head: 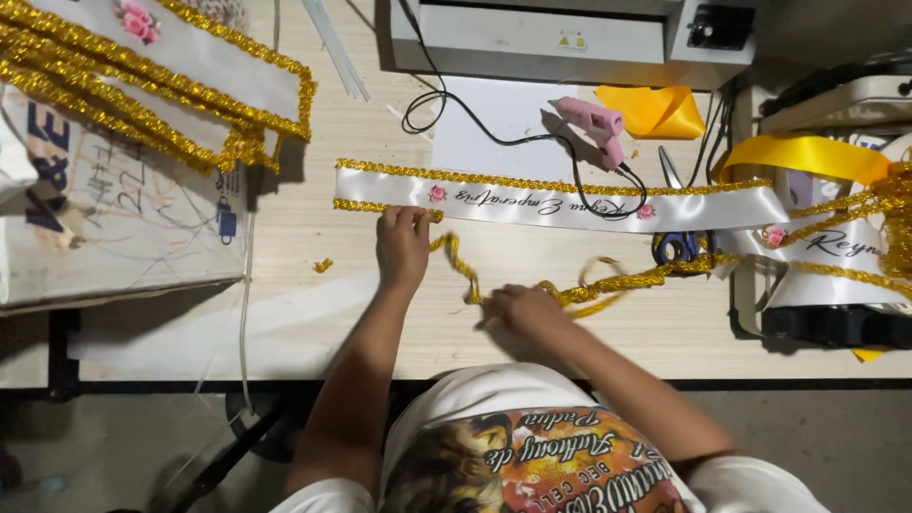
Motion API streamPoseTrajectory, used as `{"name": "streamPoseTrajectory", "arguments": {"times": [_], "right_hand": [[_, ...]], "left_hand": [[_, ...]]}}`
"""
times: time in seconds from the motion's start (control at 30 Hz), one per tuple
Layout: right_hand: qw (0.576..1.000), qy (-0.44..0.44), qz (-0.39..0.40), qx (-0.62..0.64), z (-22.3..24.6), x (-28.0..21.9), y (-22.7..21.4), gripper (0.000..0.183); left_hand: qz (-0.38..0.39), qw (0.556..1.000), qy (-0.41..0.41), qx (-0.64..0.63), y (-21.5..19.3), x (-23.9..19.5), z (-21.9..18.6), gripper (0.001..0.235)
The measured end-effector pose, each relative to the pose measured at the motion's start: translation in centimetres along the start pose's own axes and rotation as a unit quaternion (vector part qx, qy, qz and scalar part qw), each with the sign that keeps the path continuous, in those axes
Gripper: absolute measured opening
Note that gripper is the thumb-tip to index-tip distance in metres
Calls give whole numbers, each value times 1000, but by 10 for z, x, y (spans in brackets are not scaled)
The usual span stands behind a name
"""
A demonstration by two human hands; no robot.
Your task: The person decorates a white sash labeled 'Reyna Emperatriz' by applying hot glue and attaching a gold glitter trim along its edges. They use a hot glue gun to apply adhesive, press the trim into place, and trim excess with scissors. The process is repeated on both sides of the sash.
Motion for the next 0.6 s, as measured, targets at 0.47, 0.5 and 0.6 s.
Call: {"name": "streamPoseTrajectory", "arguments": {"times": [0.47,0.5,0.6], "right_hand": [[925,307,-199,105,-216,15,-88,45],[911,287,-291,58,-222,12,-113,47],[878,180,-441,-38,-225,34,-135,50]], "left_hand": [[-7,985,133,114,13,-25,-8,52],[-25,981,152,121,13,-28,-10,56],[-7,975,184,124,9,-29,-11,64]]}}
Point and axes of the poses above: each hand's wrist, its own x-axis towards the middle knuckle, its own y-axis out of the palm, z = x × y, the point moved 4 cm from there along x, towards the middle knuckle, and after that the axes turned 1 degree about -y, right-handed, at the moved point
